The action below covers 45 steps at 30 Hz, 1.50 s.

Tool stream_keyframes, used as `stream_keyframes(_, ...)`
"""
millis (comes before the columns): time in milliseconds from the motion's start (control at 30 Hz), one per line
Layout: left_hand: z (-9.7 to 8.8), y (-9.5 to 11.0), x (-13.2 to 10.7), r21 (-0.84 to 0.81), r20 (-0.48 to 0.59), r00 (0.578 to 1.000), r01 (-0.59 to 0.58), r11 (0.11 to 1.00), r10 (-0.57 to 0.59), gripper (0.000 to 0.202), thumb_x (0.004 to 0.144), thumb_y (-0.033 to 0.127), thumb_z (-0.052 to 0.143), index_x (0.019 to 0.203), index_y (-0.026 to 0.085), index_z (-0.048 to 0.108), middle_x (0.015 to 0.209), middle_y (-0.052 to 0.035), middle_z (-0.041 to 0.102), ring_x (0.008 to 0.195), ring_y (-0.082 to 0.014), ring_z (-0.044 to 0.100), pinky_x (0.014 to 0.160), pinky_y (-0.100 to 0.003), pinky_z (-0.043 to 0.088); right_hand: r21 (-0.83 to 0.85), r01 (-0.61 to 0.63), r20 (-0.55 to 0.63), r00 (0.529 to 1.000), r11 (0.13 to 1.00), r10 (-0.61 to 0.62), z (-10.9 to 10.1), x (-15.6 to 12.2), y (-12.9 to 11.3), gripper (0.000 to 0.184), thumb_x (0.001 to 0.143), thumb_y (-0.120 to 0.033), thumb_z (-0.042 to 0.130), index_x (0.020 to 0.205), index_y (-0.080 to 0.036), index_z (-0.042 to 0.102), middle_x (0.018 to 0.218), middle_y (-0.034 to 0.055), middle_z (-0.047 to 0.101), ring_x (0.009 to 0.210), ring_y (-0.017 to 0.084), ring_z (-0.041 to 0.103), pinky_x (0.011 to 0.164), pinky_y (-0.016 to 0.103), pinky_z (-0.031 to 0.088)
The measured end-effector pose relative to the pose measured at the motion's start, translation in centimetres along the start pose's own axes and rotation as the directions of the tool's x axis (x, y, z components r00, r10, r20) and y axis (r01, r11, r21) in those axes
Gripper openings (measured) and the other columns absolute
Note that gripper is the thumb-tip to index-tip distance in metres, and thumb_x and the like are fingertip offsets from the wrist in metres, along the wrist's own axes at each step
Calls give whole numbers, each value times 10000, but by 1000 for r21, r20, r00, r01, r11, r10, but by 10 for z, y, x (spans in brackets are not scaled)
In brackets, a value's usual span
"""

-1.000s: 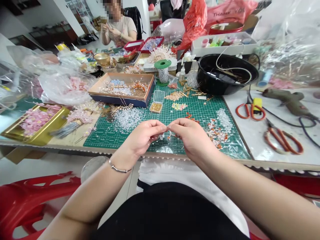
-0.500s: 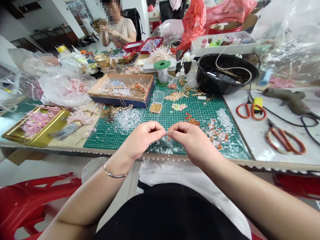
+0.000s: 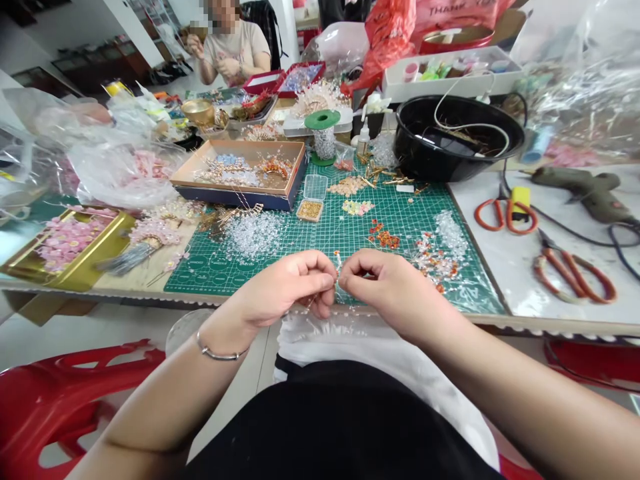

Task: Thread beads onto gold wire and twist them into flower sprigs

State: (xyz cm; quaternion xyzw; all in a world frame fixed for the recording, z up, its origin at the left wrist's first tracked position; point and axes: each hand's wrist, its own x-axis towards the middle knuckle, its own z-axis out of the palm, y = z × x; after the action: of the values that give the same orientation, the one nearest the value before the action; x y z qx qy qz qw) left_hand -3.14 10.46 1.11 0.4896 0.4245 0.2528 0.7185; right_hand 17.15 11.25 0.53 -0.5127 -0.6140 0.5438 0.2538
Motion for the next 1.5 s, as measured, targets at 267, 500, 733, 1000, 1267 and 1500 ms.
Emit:
stream_keyframes(267, 9, -5, -10, 568, -119, 948, -178, 803, 295, 84, 918, 263, 543, 849, 216, 554, 734, 31, 582, 647, -118, 500, 592, -263, 376, 149, -156, 87, 986, 976, 145, 4, -3, -2, 198, 733, -404, 792, 688, -224, 724, 695, 3, 630, 684, 177, 533, 653, 324, 418)
stream_keyframes(500, 0, -3, -18, 397, -162, 968, -116, 911, 194, 117, 911, 284, 560, 828, 202, 549, 676, 52, 503, 591, -93, 425, 547, -236, 345, 320, -100, -88, 987, 942, 135, -31, 2, 3, 272, 855, -517, 725, 832, -253, 789, 927, 53, 756, 885, 221, 680, 859, 371, 552)
stream_keyframes(733, 15, -5, -19, 567, -135, 938, -192, 801, 320, 72, 862, 208, 557, 792, 202, 545, 679, 47, 562, 601, -101, 493, 556, -241, 365, 146, -137, 96, 988, 980, 124, -27, 0, -19, 227, 774, -438, 798, 895, -248, 768, 953, 55, 779, 943, 268, 704, 859, 386, 536)
stream_keyframes(1000, 20, -20, -16, 883, -82, 828, -198, 426, 555, 133, 884, 175, 528, 752, 181, 538, 640, 35, 581, 577, -107, 483, 560, -274, 301, 189, -248, 288, 939, 950, 188, 4, -9, -10, 234, 791, -419, 791, 785, -200, 711, 725, 11, 711, 684, 161, 645, 652, 286, 484)
stream_keyframes(1267, 18, -15, -17, 534, -160, 930, -201, 821, 331, 83, 924, 255, 574, 882, 195, 613, 740, 17, 670, 626, -106, 573, 570, -232, 418, 225, -237, 235, 954, 945, 184, 0, -12, 5, 200, 812, -373, 776, 744, -219, 667, 532, -61, 567, 502, 116, 566, 530, 252, 439)
stream_keyframes(1500, 2, -13, -10, -137, -25, 999, 31, 990, -35, 201, 954, 324, 611, 1013, 149, 690, 793, -45, 736, 611, -107, 651, 617, -241, 531, 223, -240, 174, 963, 945, 204, -3, -12, 9, 254, 859, -397, 712, 682, -234, 632, 482, -68, 515, 435, 93, 444, 532, 266, 433)
